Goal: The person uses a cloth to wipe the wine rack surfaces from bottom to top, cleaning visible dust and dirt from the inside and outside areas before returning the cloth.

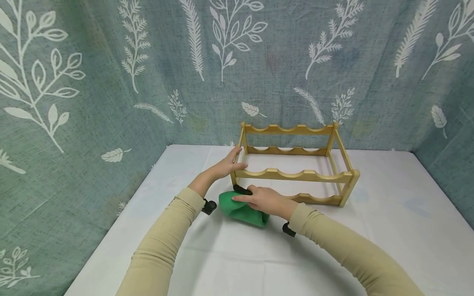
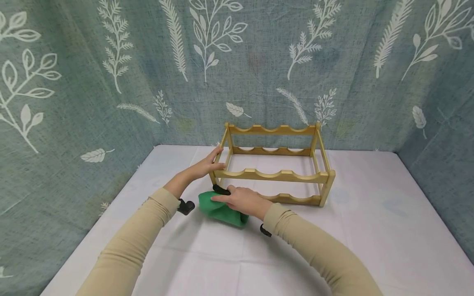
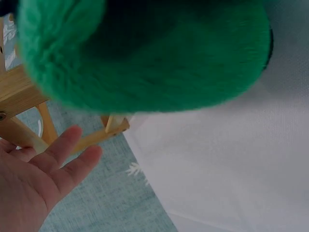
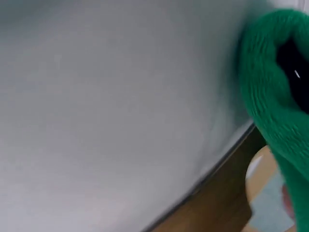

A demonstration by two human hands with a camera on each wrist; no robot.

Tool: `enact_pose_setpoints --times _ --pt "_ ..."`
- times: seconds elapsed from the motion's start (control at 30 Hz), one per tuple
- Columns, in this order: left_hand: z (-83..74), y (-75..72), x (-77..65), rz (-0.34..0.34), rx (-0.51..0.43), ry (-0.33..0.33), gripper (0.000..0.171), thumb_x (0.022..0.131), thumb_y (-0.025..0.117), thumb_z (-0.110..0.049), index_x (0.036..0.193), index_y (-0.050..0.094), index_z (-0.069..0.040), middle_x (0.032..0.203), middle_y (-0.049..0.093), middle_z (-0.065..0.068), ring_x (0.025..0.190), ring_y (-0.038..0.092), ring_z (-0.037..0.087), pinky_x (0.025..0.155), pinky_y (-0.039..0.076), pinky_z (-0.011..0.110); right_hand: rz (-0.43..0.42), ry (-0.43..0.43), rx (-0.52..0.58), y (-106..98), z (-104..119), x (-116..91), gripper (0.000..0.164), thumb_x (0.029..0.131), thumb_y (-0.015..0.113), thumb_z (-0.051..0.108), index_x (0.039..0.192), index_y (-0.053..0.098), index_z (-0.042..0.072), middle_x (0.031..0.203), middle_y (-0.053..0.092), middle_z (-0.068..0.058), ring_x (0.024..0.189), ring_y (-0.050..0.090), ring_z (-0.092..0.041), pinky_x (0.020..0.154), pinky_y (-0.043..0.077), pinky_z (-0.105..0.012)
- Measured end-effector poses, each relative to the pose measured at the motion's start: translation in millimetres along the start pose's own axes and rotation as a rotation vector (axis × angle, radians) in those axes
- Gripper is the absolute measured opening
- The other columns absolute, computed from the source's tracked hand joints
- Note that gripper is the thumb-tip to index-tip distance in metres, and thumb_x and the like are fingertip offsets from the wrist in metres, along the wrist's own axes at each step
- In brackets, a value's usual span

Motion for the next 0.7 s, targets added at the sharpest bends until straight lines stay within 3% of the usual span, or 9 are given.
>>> enact_pose_setpoints --times 0.17,0.3,0.4,0.5,0.7 --pt "-0.6 0.0 0.1 0.001 0.013 0.002 0.078 0.092 0.049 -0.040 0.149 0.003 -0.014 0.153 -0.012 0.007 0.141 -0.005 0.027 0.109 0.012 0.054 0.146 0.124 0.176 13 -22 -9 0.047 0.090 0.060 0.016 0.134 0.048 0.024 0.092 0.053 -0.013 0.054 0.043 -0.009 0.053 0.039 -0.020" --pt "-1.5 -2.2 -0.2 -0.011 0.017 0.005 0.078 0.091 0.049 -0.039 0.148 0.004 -0.013 0.154 -0.010 0.008 0.141 -0.005 0.027 0.109 0.011 0.053 0.249 0.241 0.426 20 -35 -16 0.055 0.087 0.063 0.025 0.138 0.043 0.021 0.110 0.052 -0.016 0.081 0.054 -0.017 0.071 0.045 -0.029" --pt "-0.9 -2.6 0.1 -0.017 0.016 0.005 0.078 0.091 0.050 -0.038 0.148 0.004 -0.012 0.154 -0.010 0.009 0.141 -0.005 0.027 0.110 0.010 0.052 0.306 0.321 0.554 24 -39 -19 0.064 0.082 0.068 0.030 0.140 0.041 0.021 0.124 0.047 -0.020 0.104 0.051 -0.025 0.085 0.043 -0.038" --pt "0.6 -1.4 0.5 -0.013 0.019 -0.001 0.078 0.091 0.049 -0.039 0.148 0.004 -0.012 0.154 -0.010 0.008 0.141 -0.005 0.026 0.110 0.011 0.052 0.351 0.366 0.578 29 -39 -22 0.070 0.078 0.072 0.032 0.140 0.040 0.022 0.131 0.041 -0.023 0.114 0.047 -0.030 0.091 0.041 -0.043" --pt "1.0 0.0 1.5 -0.007 0.020 -0.002 0.077 0.092 0.048 -0.039 0.149 0.003 -0.013 0.153 -0.011 0.008 0.141 -0.005 0.027 0.110 0.011 0.053 0.329 0.384 0.537 32 -39 -22 0.068 0.078 0.074 0.025 0.138 0.043 0.023 0.126 0.043 -0.022 0.107 0.050 -0.028 0.087 0.044 -0.041"
Point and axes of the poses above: each hand's wrist, its own x-axis towards the middle knuckle, its own y-axis out of the palm, z = x × y, the point moved 8 cm from there along x, towards the middle knuckle
